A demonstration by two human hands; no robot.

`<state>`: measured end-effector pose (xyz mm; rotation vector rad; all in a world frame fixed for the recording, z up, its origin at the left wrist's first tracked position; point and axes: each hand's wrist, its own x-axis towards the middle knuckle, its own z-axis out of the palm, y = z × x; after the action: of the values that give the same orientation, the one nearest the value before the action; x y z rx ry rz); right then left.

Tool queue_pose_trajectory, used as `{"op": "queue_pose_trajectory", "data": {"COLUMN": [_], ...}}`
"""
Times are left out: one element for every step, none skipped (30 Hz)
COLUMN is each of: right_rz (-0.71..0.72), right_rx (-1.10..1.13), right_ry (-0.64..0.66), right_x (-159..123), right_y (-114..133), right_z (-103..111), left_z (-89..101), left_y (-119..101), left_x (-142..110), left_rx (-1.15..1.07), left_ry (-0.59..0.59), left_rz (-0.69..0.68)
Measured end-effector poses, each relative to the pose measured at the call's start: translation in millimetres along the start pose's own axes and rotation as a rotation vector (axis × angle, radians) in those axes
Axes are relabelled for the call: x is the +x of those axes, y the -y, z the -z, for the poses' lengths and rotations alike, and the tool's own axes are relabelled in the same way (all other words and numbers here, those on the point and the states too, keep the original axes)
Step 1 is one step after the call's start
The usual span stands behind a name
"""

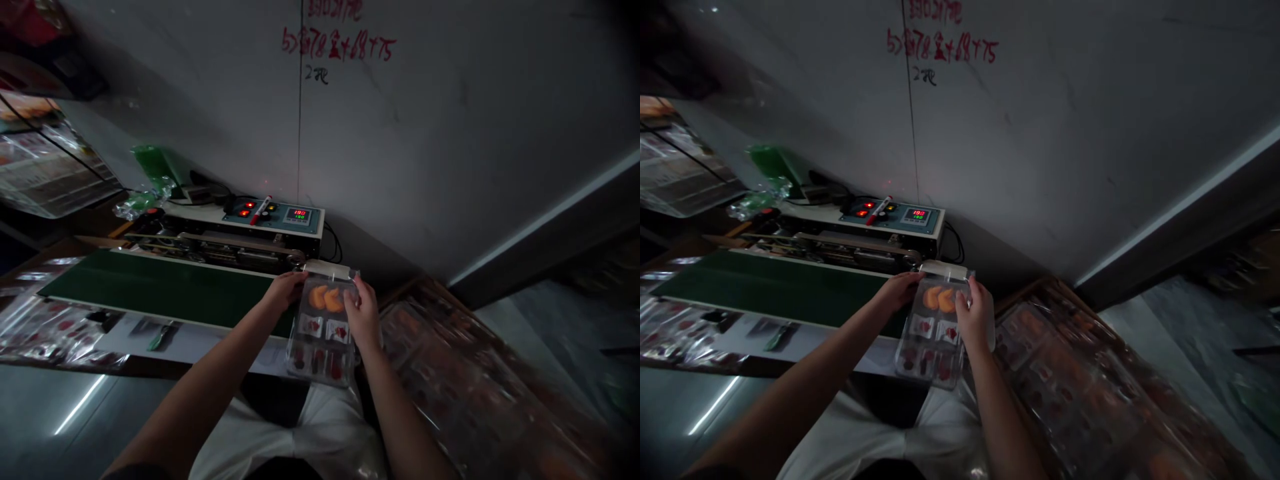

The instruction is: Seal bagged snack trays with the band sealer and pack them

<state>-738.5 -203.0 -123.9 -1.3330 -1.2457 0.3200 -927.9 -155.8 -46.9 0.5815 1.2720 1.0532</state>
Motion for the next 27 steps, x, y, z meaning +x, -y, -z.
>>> {"op": "queue_pose_trajectory", "data": {"right_rz": [-0.003, -0.008, -0.014, -0.024, -0.036, -0.049, -0.064, -0.08, -0.095, -0.108, -0.117, -0.122, -0.122, -0.123, -0.127, -0.135, -0.141, -0.142, -0.139, -0.13, -0.121, -0.113, -0.112, -0.115, -0.12, -0.122, -0.119], "right_rx": [-0.019, -0.035, -0.044, -0.044, -0.037, -0.025, -0.012, -0.004, -0.005, -0.011, -0.019, -0.024, -0.025, -0.019, -0.007, 0.007, 0.02, 0.031, 0.039, 0.045, 0.049, 0.055, 0.064, 0.075, 0.087, 0.099, 0.108], "right_ry": [0.002, -0.004, -0.014, -0.029, -0.04, -0.044, -0.041, -0.033, -0.022, -0.012, -0.009, -0.01, -0.011, -0.011, -0.008, -0.005, -0.001, 0.002, 0.0, -0.005, -0.009, -0.008, -0.007, -0.006, -0.008, -0.013, -0.025], "right_x": [0.1, 0.2, 0.2, 0.1, -0.2, -0.5, -0.8, -1.2, -1.5, -1.8, -2.2, -2.8, -3.5, -4.5, -5.6, -6.9, -8.1, -9.1, -9.9, -10.3, -10.4, -10.4, -10.3, -10.6, -11.5, -13.3, -16.0], "right_y": [-1.1, -1.8, -2.2, -2.4, -2.5, -2.6, -2.5, -2.1, -1.2, 0.2, 2.3, 4.8, 7.7, 10.7, 13.6, 16.3, 18.4, 20.1, 21.3, 22.0, 22.7, 23.4, 24.7, 26.9, 30.5, 35.6, 42.0], "right_z": [-3.5, -7.2, -11.2, -15.3, -19.5, -23.5, -27.2, -30.6, -33.8, -36.7, -39.5, -42.4, -45.4, -48.6, -51.9, -55.3, -58.6, -61.7, -64.6, -67.4, -70.3, -73.7, -77.8, -83.1, -89.4, -96.6, -104.0], "left_z": [-0.4, -0.4, 0.0, 0.7, 1.9, 3.4, 5.3, 7.5, 9.8, 12.4, 15.0, 17.7, 20.6, 23.4, 26.4, 29.4, 32.5, 35.5, 38.5, 41.4, 44.1, 46.7, 49.1, 51.7, 54.5, 58.0, 62.5], "left_y": [-1.2, -2.4, -3.6, -4.8, -5.9, -6.9, -7.9, -8.8, -9.6, -10.2, -10.8, -11.3, -11.8, -12.3, -12.8, -13.3, -13.8, -14.3, -14.8, -15.5, -16.5, -17.9, -20.0, -22.6, -25.6, -28.6, -31.1], "left_x": [1.7, 3.3, 4.8, 6.1, 7.2, 8.2, 9.0, 9.7, 10.1, 10.4, 10.5, 10.5, 10.4, 10.1, 9.9, 9.5, 9.2, 8.9, 8.6, 8.4, 8.3, 8.3, 8.2, 8.1, 7.4, 5.9, 3.1], "left_rx": [-0.003, -0.003, -0.001, 0.001, 0.006, 0.011, 0.017, 0.022, 0.027, 0.031, 0.034, 0.036, 0.037, 0.038, 0.038, 0.039, 0.041, 0.042, 0.043, 0.045, 0.046, 0.047, 0.049, 0.051, 0.052, 0.053, 0.053], "left_ry": [-0.01, -0.02, -0.03, -0.039, -0.047, -0.055, -0.061, -0.067, -0.073, -0.08, -0.088, -0.096, -0.103, -0.111, -0.118, -0.125, -0.135, -0.146, -0.157, -0.168, -0.178, -0.186, -0.195, -0.205, -0.215, -0.224, -0.227], "left_rz": [-0.002, -0.005, -0.008, -0.013, -0.018, -0.024, -0.033, -0.042, -0.052, -0.063, -0.074, -0.084, -0.094, -0.104, -0.112, -0.121, -0.13, -0.139, -0.148, -0.157, -0.165, -0.172, -0.178, -0.184, -0.19, -0.195, -0.199]}}
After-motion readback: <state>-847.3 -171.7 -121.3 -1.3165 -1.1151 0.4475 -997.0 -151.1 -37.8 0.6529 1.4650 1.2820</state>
